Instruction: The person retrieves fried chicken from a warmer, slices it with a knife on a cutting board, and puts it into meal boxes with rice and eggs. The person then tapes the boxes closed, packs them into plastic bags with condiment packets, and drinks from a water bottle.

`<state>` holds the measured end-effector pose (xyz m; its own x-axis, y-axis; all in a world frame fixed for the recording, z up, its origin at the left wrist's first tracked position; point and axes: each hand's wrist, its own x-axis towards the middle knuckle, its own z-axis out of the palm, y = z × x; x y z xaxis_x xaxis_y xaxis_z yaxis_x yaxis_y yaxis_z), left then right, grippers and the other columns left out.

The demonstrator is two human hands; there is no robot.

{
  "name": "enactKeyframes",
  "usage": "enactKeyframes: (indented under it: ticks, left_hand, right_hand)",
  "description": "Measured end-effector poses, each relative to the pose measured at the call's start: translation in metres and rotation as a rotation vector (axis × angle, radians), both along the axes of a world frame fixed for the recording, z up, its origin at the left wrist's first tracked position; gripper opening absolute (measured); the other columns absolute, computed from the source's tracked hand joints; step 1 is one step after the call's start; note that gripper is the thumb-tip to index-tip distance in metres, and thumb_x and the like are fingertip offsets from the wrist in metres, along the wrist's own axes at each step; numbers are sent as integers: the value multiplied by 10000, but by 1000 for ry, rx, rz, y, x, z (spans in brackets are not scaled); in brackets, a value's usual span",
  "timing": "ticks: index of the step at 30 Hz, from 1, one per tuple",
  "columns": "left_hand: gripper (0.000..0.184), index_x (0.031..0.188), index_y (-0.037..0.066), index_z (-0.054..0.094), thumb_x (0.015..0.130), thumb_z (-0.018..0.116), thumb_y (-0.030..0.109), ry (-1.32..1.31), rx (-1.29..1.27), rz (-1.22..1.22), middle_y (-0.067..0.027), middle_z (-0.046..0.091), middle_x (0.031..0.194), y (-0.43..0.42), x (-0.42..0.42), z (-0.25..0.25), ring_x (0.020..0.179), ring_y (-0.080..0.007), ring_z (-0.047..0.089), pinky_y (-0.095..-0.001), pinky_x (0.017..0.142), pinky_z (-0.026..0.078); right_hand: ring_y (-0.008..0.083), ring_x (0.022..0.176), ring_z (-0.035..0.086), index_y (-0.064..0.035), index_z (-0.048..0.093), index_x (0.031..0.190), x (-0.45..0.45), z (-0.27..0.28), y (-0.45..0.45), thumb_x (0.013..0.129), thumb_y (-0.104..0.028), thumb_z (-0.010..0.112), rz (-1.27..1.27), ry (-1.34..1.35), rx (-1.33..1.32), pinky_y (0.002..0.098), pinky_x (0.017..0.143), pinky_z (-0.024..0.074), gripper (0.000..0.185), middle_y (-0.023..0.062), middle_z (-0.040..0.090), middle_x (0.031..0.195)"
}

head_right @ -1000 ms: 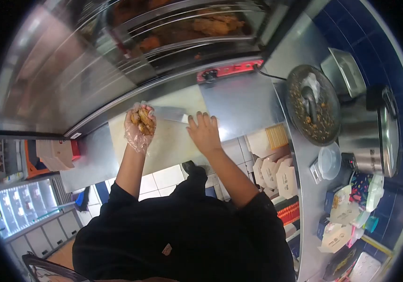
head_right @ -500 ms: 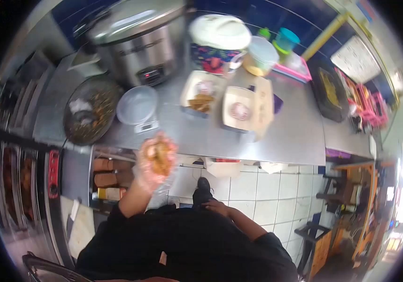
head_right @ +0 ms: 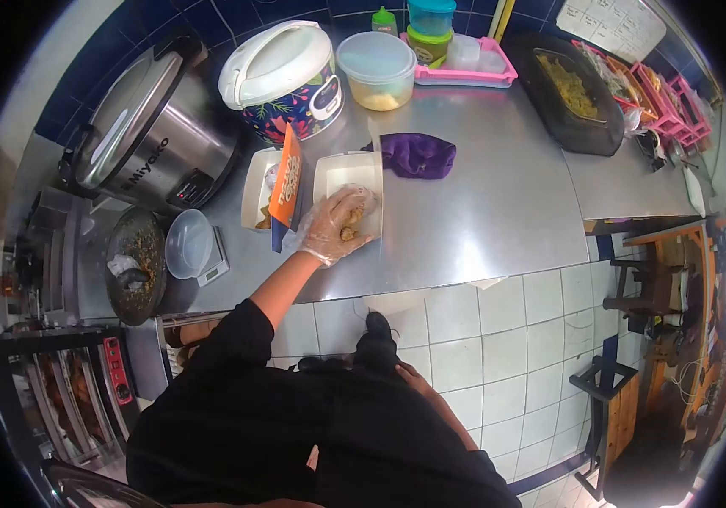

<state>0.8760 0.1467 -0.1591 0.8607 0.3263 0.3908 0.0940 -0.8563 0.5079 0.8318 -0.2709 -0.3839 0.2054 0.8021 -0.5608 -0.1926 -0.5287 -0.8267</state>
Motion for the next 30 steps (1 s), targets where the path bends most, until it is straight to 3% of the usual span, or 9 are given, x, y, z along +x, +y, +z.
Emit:
enactKeyframes:
  ticks: [1,2,4,8,11,17,26,28,30]
  left_hand:
    - [551,1167,153,543,698,770,329,36,-4,84,-96,513,1250,-4,-3,6,1181,-316,476,-449,1001,368]
    - [551,1167,153,543,698,770,329,38,-2,87,-96,513,1250,-4,-6,3,1181,-316,476,-449,1001,368]
    - [589,1192,137,530,705,756,380,86,51,35,-111,518,1235,-3,-15,-5,1147,-312,495,-454,975,376]
    - [549,1145,108,555,714,751,386,159,223,106,-124,568,1130,-7,-16,-9,1049,-315,548,-442,901,425]
    - [493,1082,95,587,738,717,423,-93,125,137,-124,605,987,0,-15,-13,902,-322,594,-428,797,473]
    - [438,900,74,575,850,561,509,383,-229,396,-141,631,844,-6,14,-14,793,-317,634,-399,674,500]
    - [294,825,82,581,849,619,373,-182,-216,623,-107,615,761,-16,36,-24,723,-309,615,-431,614,487]
    - [194,767,103,577,788,702,250,-385,-128,334,-96,567,657,-31,5,-24,641,-275,589,-414,575,457]
    - [197,751,104,569,763,726,224,-262,71,228,-77,563,662,-46,-13,-20,645,-266,585,-403,568,457]
  right_hand:
    - [341,1270,438,-34,401,1383,2,-1,-2,935,-476,479,230,-406,209,386,1030,386,634,245,433,1372]
    - [341,1270,438,-34,401,1383,8,22,16,935,-476,479,232,-405,212,386,1030,386,634,245,433,1372]
    - [362,1204,501,-25,473,1329,21,66,59,900,-545,483,120,-13,-471,396,997,406,674,260,523,1279]
    - [387,1147,541,-36,517,1292,14,40,73,896,-548,472,206,-103,-407,408,974,416,649,261,580,1199]
    - [386,1139,543,-46,546,1262,7,14,71,897,-533,473,388,-293,-240,415,977,414,613,240,573,1220]
    - [380,1105,558,-31,610,1157,17,7,72,893,-511,484,428,-387,-260,426,950,432,562,226,599,1164]
    - [396,1021,597,2,613,1109,32,-16,54,865,-502,538,411,-392,-176,444,896,457,564,233,635,1062]
    - [386,1020,600,7,619,1087,30,-27,46,849,-498,558,410,-426,-241,441,888,459,562,236,637,1055]
    - [384,1018,602,5,619,1089,37,16,58,841,-500,567,333,-356,-332,441,886,461,565,231,638,1056]
